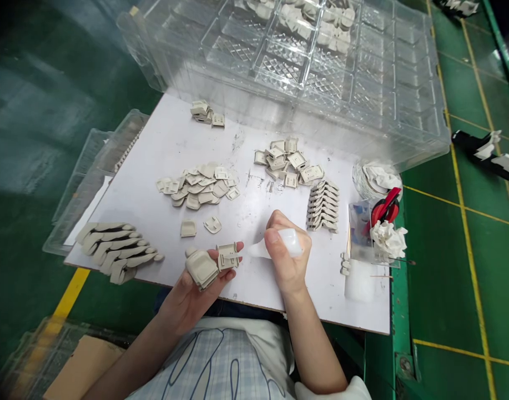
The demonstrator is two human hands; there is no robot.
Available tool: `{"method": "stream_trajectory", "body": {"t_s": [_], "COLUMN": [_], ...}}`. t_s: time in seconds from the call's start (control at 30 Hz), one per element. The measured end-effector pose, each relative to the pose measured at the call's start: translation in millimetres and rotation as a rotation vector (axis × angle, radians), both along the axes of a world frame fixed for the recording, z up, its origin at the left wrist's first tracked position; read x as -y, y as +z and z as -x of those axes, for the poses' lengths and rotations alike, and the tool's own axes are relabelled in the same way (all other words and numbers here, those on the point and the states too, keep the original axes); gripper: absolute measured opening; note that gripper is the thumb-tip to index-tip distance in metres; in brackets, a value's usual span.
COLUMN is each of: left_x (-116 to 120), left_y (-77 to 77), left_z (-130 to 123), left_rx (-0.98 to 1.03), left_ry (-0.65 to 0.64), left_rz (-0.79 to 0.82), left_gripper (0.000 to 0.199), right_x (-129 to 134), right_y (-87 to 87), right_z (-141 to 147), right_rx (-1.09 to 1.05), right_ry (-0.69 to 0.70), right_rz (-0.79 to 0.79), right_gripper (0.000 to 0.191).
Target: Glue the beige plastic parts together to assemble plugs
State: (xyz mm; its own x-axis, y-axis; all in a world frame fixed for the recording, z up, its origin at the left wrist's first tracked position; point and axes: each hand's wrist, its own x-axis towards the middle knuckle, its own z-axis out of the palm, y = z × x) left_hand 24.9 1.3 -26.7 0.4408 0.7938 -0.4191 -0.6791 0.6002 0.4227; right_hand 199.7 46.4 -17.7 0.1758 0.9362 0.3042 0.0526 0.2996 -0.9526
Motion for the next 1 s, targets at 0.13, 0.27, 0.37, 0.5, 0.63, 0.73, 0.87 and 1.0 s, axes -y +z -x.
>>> {"method": "stream_trajectory", "body": {"t_s": [0.13,0.27,0.37,0.5,0.63,0.73,0.87,1.0], "left_x": [-0.3,0.0,0.3,1.0,1.1,0.9,1.6,3.3], "left_y": [2.2,1.5,-0.1,-1.8,-3.1,-3.8,-5.1,-6.6], "left_z": [0.7,1.2,1.0,1.0,1.7,2.3,3.1,4.2], "left_rx": [0.014,0.02,0.023,0.006,0.015,0.042,0.037,0.017], "left_ry": [0.005,0.003,0.001,0.0,-0.011,-0.009,-0.024,-0.045], "left_rz": [-0.01,-0.023,-0.025,-0.016,-0.016,-0.02,-0.016,-0.016], "left_gripper": [0.034,0.034,0.034,0.038,0.039,0.036,0.036,0.04], "right_x": [-0.2,0.0,0.4,0.6,0.2,-0.6,-1.1,-0.1], "right_y": [0.6,0.8,0.8,1.4,3.1,2.6,-0.1,-0.5], "right_z": [-0.1,-0.1,-0.1,-0.2,-2.0,-4.3,-5.9,-6.0], "right_rx": [0.005,0.009,0.006,0.009,-0.018,-0.023,-0.009,-0.017], "right_ry": [0.002,0.007,0.012,0.016,-0.014,-0.036,-0.041,-0.044], "right_rz": [-0.002,0.0,0.01,0.016,0.009,-0.019,-0.028,-0.011], "right_gripper": [0.052,0.052,0.052,0.052,0.052,0.052,0.051,0.051]}}
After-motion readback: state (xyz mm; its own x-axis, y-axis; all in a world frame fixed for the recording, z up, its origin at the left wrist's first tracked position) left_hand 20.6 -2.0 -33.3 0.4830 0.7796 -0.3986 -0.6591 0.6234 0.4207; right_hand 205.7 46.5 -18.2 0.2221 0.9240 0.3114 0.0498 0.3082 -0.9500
